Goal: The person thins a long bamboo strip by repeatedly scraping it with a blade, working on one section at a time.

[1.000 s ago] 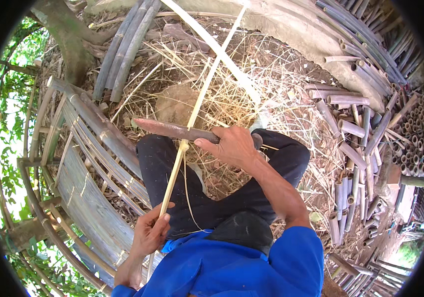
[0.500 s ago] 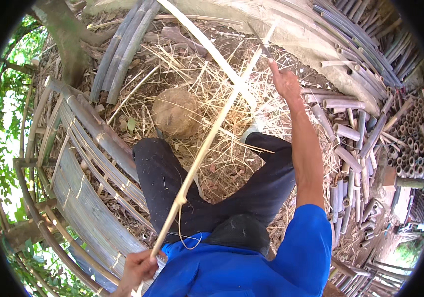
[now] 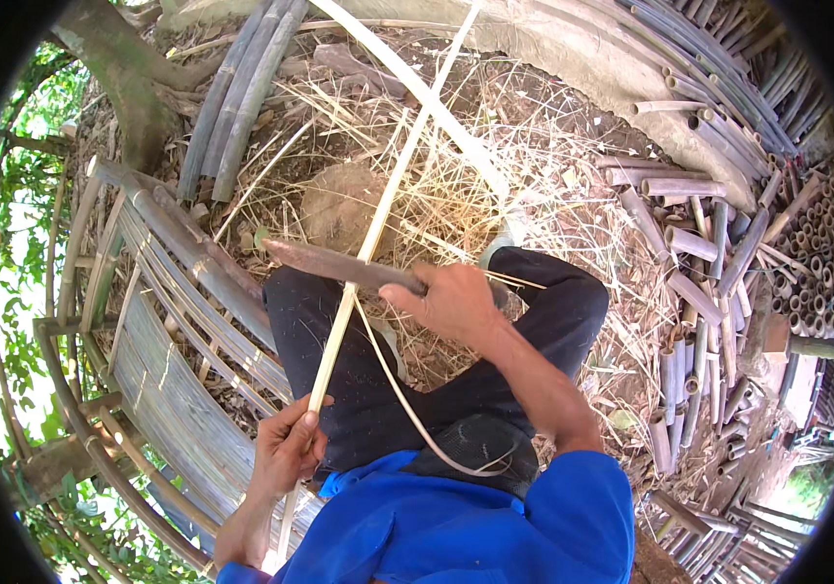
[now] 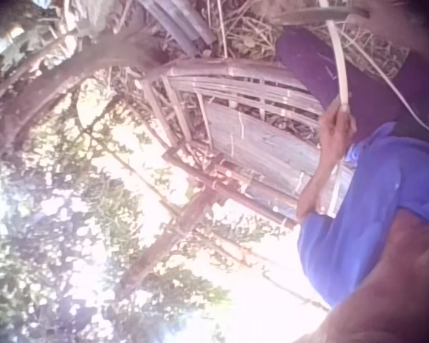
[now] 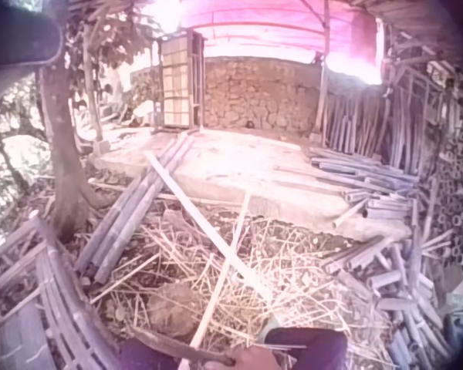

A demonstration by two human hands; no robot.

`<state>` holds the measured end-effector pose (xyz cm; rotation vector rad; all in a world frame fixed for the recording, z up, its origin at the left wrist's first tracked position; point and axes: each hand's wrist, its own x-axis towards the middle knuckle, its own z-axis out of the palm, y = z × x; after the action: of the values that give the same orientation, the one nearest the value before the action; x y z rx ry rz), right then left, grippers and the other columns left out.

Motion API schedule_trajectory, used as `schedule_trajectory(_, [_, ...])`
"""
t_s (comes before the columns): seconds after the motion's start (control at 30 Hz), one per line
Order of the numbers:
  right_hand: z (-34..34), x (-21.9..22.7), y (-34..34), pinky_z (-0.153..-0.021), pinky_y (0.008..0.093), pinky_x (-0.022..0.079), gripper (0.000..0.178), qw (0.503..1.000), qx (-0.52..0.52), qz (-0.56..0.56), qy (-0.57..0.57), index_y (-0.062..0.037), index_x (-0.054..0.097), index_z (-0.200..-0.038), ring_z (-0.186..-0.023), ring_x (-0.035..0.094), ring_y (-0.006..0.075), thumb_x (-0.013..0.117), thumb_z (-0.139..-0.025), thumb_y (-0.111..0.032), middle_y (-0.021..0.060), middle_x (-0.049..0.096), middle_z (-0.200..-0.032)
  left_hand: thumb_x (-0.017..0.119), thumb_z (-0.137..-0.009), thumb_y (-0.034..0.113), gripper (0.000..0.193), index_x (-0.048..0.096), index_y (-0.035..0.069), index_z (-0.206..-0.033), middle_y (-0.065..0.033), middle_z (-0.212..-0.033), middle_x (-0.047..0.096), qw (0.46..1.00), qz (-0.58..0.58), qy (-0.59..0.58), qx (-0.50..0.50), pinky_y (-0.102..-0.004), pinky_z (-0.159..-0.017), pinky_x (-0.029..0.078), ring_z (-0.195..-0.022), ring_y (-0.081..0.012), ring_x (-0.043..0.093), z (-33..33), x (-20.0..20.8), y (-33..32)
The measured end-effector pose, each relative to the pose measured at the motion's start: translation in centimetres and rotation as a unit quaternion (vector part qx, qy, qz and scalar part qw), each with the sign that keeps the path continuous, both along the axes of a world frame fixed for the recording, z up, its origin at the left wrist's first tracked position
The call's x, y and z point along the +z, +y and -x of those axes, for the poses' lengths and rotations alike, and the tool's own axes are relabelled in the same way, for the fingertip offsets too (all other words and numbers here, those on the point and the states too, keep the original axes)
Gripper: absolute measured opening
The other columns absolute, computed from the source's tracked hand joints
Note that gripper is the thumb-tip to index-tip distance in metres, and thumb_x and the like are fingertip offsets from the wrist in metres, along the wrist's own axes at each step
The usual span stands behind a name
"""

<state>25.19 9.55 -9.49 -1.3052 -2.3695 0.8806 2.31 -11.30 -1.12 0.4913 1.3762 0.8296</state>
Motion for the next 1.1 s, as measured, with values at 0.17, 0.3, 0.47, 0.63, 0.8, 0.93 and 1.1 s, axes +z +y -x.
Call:
schedule_trajectory(0.17, [-2.0,0.3,6.0,-0.059,0.0447,0.051,0.065,0.990,-0.117,0.038,-0.074,-0.0017,0.076,-0.097,-0.060,0.066,0.0288,0.060,-0.093,-0.064,0.0182,0.065,-0.064,0.056,-0.106,0.023,0.035,0.062,0.000,-0.133,-0.0007,-0.062,0.057,0.998,0.032,0.044,-0.012,-0.0215,-0.042,0.032,-0.045,-0.0035,0.043,0.0,2.3,-1.0])
schedule_trajectory(0.3, [-4.3,0.3,13.6,-0.081,0.0481,0.051,0.092,0.961,-0.173,0.103,-0.189,0.0081,0.073,-0.100,-0.080,0.066,0.0323,0.040,-0.094,-0.078,0.0255,0.066,-0.079,0.066,-0.099,0.019,0.032,0.067,-0.001,-0.125,-0.0005,-0.064,0.061,0.995,0.035,0.089,-0.019,-0.0207,-0.045,0.035,-0.051,-0.0029,0.049,0.8,3.7,-6.0])
schedule_trajectory(0.47, [-14.6,-3.1,22.2,-0.089,0.0497,0.050,0.092,0.952,-0.262,0.003,-0.158,0.0026,0.074,-0.108,-0.091,0.068,0.0408,0.043,-0.089,-0.082,0.0278,0.071,-0.091,0.079,-0.090,0.018,0.038,0.072,-0.004,-0.119,0.0003,-0.066,0.061,0.988,0.019,0.137,-0.068,-0.0211,-0.047,0.036,-0.055,-0.0024,0.051,1.2,5.3,-9.6])
schedule_trajectory(0.63, [-9.4,-2.7,19.5,-0.051,0.0359,0.046,0.086,0.897,-0.299,0.265,0.187,0.0063,0.068,-0.105,-0.050,0.052,0.0154,0.050,-0.090,-0.077,0.0087,0.055,-0.062,0.075,-0.086,0.009,0.024,0.077,0.001,-0.108,-0.0010,-0.059,0.064,0.957,0.035,0.261,-0.123,-0.0266,-0.040,0.037,-0.047,-0.0048,0.051,8.9,4.8,-8.8])
schedule_trajectory(0.8, [-3.6,-5.0,15.5,-0.044,0.0245,0.041,0.030,0.706,-0.289,0.426,0.486,-0.0056,0.056,-0.095,-0.048,0.040,0.0053,0.066,-0.099,-0.034,0.0008,0.048,-0.067,0.071,-0.083,0.002,0.020,0.078,0.001,-0.102,-0.0069,-0.060,0.067,0.884,0.031,0.421,-0.200,-0.0314,-0.043,0.046,-0.049,-0.0139,0.059,12.9,10.6,-5.5])
schedule_trajectory(0.93, [0.1,-4.9,13.2,-0.045,0.0258,0.042,0.028,0.676,-0.333,0.467,0.462,-0.0064,0.052,-0.087,-0.047,0.041,0.0056,0.063,-0.101,-0.028,0.0023,0.049,-0.067,0.073,-0.086,0.010,0.031,0.073,0.005,-0.117,-0.0107,-0.093,0.071,0.521,-0.176,0.832,-0.069,-0.0434,-0.076,0.057,-0.080,-0.0220,0.065,13.5,12.5,-6.0])
schedule_trajectory(1.1, [5.8,-4.6,8.8,-0.049,0.0301,0.046,0.025,0.604,-0.325,0.542,0.485,-0.0052,0.050,-0.091,-0.049,0.042,0.0071,0.060,-0.102,-0.025,0.0034,0.052,-0.069,0.056,-0.097,0.047,0.062,0.048,0.003,-0.139,-0.0215,-0.122,0.062,0.521,-0.330,0.636,0.463,-0.0632,-0.100,0.050,-0.112,-0.0385,0.061,16.1,2.1,-5.8])
